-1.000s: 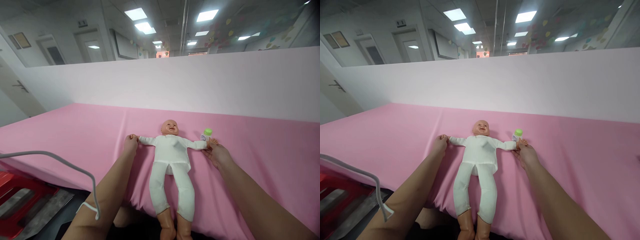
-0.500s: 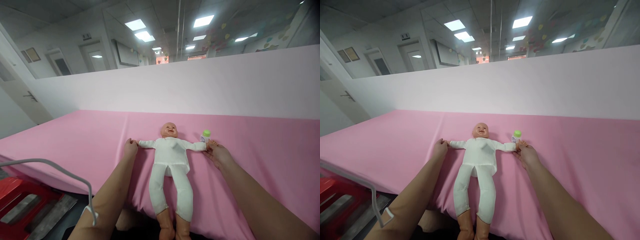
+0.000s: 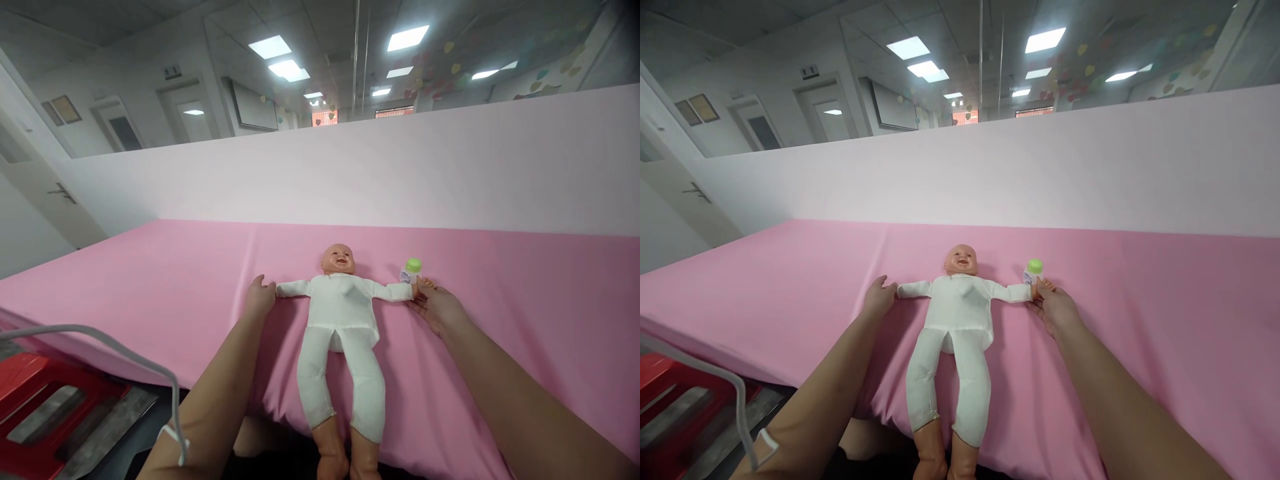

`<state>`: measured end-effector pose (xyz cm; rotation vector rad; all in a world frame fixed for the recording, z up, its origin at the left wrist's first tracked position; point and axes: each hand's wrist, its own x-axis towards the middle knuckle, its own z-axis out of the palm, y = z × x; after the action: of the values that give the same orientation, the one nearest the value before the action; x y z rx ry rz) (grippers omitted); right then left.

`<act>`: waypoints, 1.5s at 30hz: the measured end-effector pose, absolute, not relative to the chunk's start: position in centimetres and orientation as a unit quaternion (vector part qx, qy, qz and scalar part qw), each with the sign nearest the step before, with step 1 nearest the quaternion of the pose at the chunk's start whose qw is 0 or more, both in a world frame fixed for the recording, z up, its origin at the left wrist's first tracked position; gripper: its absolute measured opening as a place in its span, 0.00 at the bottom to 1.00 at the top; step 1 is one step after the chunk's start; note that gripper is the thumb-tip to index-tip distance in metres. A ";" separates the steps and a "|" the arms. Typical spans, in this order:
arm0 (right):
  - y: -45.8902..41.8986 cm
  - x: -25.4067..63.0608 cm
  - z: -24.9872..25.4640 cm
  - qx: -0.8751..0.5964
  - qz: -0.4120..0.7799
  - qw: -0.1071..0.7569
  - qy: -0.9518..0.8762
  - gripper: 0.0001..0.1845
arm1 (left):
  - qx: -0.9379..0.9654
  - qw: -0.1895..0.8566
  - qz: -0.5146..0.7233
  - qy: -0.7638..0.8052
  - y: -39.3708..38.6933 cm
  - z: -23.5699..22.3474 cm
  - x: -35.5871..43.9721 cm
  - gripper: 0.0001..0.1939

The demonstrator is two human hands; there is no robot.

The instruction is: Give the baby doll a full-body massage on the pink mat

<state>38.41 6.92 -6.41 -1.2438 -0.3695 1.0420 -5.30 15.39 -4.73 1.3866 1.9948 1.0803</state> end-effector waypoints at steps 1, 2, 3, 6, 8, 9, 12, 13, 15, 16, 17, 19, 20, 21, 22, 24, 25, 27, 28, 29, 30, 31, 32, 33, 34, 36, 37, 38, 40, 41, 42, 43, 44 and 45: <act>7.0 38.5 -6.5 -0.553 0.463 0.673 -0.165 0.04 | 0.516 0.234 0.381 0.730 15.2 -4.6 -5.4 0.37; 7.0 38.5 -6.5 -0.552 0.463 0.674 -0.166 0.03 | 0.526 0.230 0.368 0.731 14.9 -4.6 -5.5 0.37; 7.1 38.6 -6.5 -0.552 0.462 0.675 -0.165 0.03 | 0.536 0.227 0.357 0.731 14.7 -4.5 -5.5 0.37; 7.1 38.5 -6.4 -0.552 0.461 0.675 -0.164 0.03 | 0.561 0.208 0.332 0.729 13.9 -4.2 -5.3 0.35; 7.0 38.4 -6.3 -0.550 0.465 0.673 -0.171 0.03 | 0.576 0.179 0.330 0.727 12.9 -3.6 -4.8 0.33; 6.9 38.3 -6.2 -0.549 0.466 0.672 -0.174 0.04 | 0.587 0.159 0.332 0.721 12.0 -3.4 -4.4 0.32; 6.7 38.1 -6.0 -0.553 0.465 0.669 -0.176 0.04 | 0.641 0.113 0.355 0.671 8.2 -2.7 -2.9 0.23; 6.7 38.1 -6.0 -0.554 0.465 0.668 -0.177 0.05 | 0.660 0.106 0.369 0.646 6.5 -2.7 -2.3 0.22; 6.8 38.2 -6.2 -0.554 0.463 0.667 -0.184 0.05 | 0.705 0.098 0.400 0.578 2.6 -3.0 -1.4 0.20; 6.8 38.2 -6.3 -0.552 0.464 0.666 -0.190 0.05 | 0.729 0.101 0.415 0.535 0.5 -3.2 -1.1 0.18; 6.9 38.3 -6.5 -0.551 0.466 0.664 -0.196 0.05 | 0.752 0.111 0.426 0.490 -1.6 -3.5 -1.0 0.17; 7.0 38.4 -6.7 -0.552 0.467 0.660 -0.206 0.03 | 0.794 0.140 0.435 0.400 -5.4 -4.2 -1.3 0.19; 7.0 38.4 -6.8 -0.555 0.465 0.659 -0.207 0.02 | 0.800 0.144 0.443 0.378 -7.2 -4.6 -1.5 0.19; 7.0 38.4 -6.9 -0.558 0.462 0.658 -0.208 0.01 | 0.798 0.144 0.455 0.368 -8.7 -5.1 -1.9 0.19; 7.0 38.4 -7.0 -0.562 0.457 0.658 -0.207 0.01 | 0.796 0.151 0.462 0.360 -10.0 -5.6 -2.2 0.20; 7.0 38.4 -7.2 -0.568 0.447 0.659 -0.208 0.02 | 0.796 0.162 0.467 0.350 -12.0 -6.7 -2.8 0.28; 7.0 38.4 -7.2 -0.568 0.445 0.660 -0.210 0.03 | 0.800 0.160 0.464 0.345 -12.6 -7.3 -2.9 0.34; 7.1 38.5 -7.4 -0.565 0.442 0.662 -0.215 0.03 | 0.811 0.139 0.453 0.343 -13.5 -8.6 -2.8 0.46; 7.1 38.5 -7.5 -0.564 0.441 0.664 -0.217 0.03 | 0.817 0.121 0.446 0.345 -13.7 -9.2 -2.6 0.50; 7.2 38.6 -7.6 -0.562 0.440 0.665 -0.217 0.03 | 0.822 0.103 0.438 0.350 -13.8 -9.7 -2.3 0.53; 7.2 38.7 -7.7 -0.562 0.439 0.667 -0.216 0.03 | 0.825 0.087 0.430 0.356 -13.8 -10.1 -2.0 0.55; 7.3 38.8 -7.7 -0.561 0.439 0.668 -0.216 0.03 | 0.826 0.075 0.425 0.363 -13.8 -10.4 -1.7 0.55; 7.3 38.8 -7.8 -0.559 0.439 0.670 -0.216 0.03 | 0.824 0.067 0.425 0.370 -13.7 -10.7 -1.3 0.53; 7.3 38.9 -7.9 -0.554 0.441 0.671 -0.217 0.02 | 0.819 0.065 0.429 0.375 -13.6 -10.8 -1.1 0.50; 7.3 38.9 -7.9 -0.550 0.443 0.673 -0.218 0.02 | 0.812 0.068 0.438 0.381 -13.5 -11.0 -0.9 0.47; 7.3 38.9 -7.8 -0.548 0.444 0.676 -0.212 0.02 | 0.791 0.082 0.462 0.394 -13.3 -11.0 -0.7 0.43; 7.2 38.8 -7.8 -0.551 0.444 0.675 -0.207 0.03 | 0.779 0.092 0.473 0.402 -13.3 -10.9 -0.7 0.42; 7.2 38.8 -7.7 -0.554 0.444 0.674 -0.203 0.04 | 0.765 0.104 0.483 0.413 -13.2 -10.8 -0.9 0.41; 7.1 38.7 -7.5 -0.558 0.444 0.672 -0.198 0.05 | 0.727 0.136 0.507 0.443 -13.2 -10.3 -1.3 0.39; 7.1 38.6 -7.5 -0.559 0.444 0.672 -0.197 0.05 | 0.702 0.158 0.520 0.460 -13.3 -9.9 -1.6 0.37; 7.1 38.6 -7.5 -0.559 0.445 0.672 -0.197 0.05 | 0.673 0.185 0.532 0.479 -13.3 -9.6 -1.9 0.34; 7.1 38.7 -7.5 -0.559 0.445 0.671 -0.197 0.04 | 0.640 0.217 0.544 0.497 -13.4 -9.2 -2.1 0.31; 7.2 38.7 -7.6 -0.557 0.446 0.671 -0.199 0.03 | 0.602 0.251 0.555 0.516 -13.4 -8.8 -2.3 0.27; 7.2 38.8 -7.7 -0.555 0.448 0.672 -0.202 0.03 | 0.560 0.286 0.566 0.534 -13.4 -8.4 -2.4 0.25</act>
<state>38.82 7.24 -7.70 -1.2492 -0.4553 1.0082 -2.41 -13.40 -8.43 1.4974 1.4265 1.5123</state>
